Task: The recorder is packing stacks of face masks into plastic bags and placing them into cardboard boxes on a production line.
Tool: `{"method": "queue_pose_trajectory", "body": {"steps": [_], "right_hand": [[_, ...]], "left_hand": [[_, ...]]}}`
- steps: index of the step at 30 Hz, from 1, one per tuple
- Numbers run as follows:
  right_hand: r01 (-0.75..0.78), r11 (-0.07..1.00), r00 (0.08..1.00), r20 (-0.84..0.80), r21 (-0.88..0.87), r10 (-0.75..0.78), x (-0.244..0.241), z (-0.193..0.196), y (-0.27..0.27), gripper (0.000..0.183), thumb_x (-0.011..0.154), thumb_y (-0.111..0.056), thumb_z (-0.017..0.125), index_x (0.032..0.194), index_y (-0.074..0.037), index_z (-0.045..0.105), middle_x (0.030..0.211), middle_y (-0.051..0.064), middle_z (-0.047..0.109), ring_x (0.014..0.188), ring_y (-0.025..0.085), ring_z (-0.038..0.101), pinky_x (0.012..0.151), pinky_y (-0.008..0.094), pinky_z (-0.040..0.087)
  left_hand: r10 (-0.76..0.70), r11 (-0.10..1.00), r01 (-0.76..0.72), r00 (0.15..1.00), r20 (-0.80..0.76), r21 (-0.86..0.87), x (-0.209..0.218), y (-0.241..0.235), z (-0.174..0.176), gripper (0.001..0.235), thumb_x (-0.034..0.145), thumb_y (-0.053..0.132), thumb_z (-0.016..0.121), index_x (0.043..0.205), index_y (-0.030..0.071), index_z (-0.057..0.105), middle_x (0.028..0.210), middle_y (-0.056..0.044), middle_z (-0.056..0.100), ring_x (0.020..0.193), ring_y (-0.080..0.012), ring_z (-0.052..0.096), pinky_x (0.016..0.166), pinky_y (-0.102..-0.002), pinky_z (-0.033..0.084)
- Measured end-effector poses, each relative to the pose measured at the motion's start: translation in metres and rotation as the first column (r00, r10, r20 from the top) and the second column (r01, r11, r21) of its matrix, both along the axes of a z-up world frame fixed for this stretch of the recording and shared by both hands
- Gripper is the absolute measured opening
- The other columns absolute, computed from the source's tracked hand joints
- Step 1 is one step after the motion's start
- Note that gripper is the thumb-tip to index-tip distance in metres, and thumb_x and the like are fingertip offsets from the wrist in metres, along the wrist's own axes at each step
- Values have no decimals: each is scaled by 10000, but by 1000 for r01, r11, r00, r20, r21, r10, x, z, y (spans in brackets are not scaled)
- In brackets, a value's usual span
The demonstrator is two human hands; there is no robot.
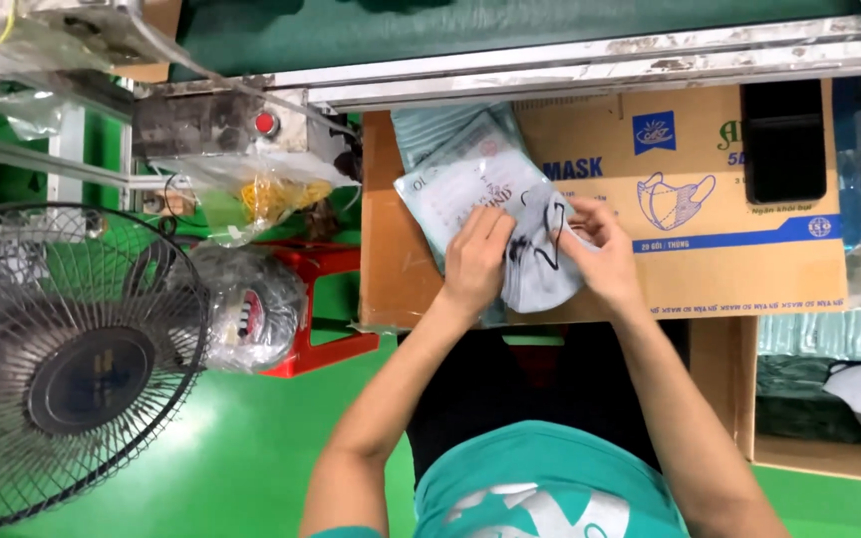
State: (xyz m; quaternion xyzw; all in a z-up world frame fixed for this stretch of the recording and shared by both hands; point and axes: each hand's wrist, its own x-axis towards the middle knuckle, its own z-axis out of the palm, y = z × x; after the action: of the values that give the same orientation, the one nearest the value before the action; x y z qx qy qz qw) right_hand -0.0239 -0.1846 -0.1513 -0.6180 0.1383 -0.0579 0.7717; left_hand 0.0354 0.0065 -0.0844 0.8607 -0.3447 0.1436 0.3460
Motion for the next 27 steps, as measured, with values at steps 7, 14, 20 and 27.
{"method": "queue_pose_trajectory", "body": {"steps": [7, 14, 20, 27], "right_hand": [[28, 736, 998, 59, -676, 17, -18, 55, 8, 237, 843, -74, 842, 974, 22, 670, 960, 91, 633, 850, 184, 608, 761, 307, 496], [295, 877, 944, 258, -378, -207, -19, 66, 2, 247, 876, -34, 783, 1099, 13, 690, 1139, 50, 644, 1056, 147, 625, 953, 265, 502], [167, 952, 984, 95, -256, -148, -14, 57, 9, 322, 892, -17, 778, 1185, 13, 646, 1150, 36, 662, 1048, 111, 620, 946, 272, 512], [125, 899, 989, -121, 420, -81, -37, 46, 13, 310, 919, -22, 637, 1229, -23, 620, 1140, 43, 714, 994, 114, 675, 865, 269, 530]], "left_hand": [[2, 985, 18, 993, 115, -171, -9, -3, 36, 121, 887, 9, 719, 982, 10, 644, 976, -117, 647, 891, -317, 644, 766, -414, 525], [-61, 945, 80, 996, 70, -316, -34, -9, 38, 156, 921, 69, 778, 1026, 23, 673, 1021, -94, 675, 952, -289, 666, 878, -386, 541], [-37, 699, -415, 793, -609, -583, -47, -23, -17, 488, 910, 102, 718, 1334, -51, 529, 1266, -97, 609, 1172, -238, 566, 1022, -335, 437], [-202, 525, -572, 636, -745, -631, -43, -33, -24, 364, 958, 115, 733, 1262, -63, 641, 1194, -92, 689, 1056, -176, 647, 932, -319, 539]]}}
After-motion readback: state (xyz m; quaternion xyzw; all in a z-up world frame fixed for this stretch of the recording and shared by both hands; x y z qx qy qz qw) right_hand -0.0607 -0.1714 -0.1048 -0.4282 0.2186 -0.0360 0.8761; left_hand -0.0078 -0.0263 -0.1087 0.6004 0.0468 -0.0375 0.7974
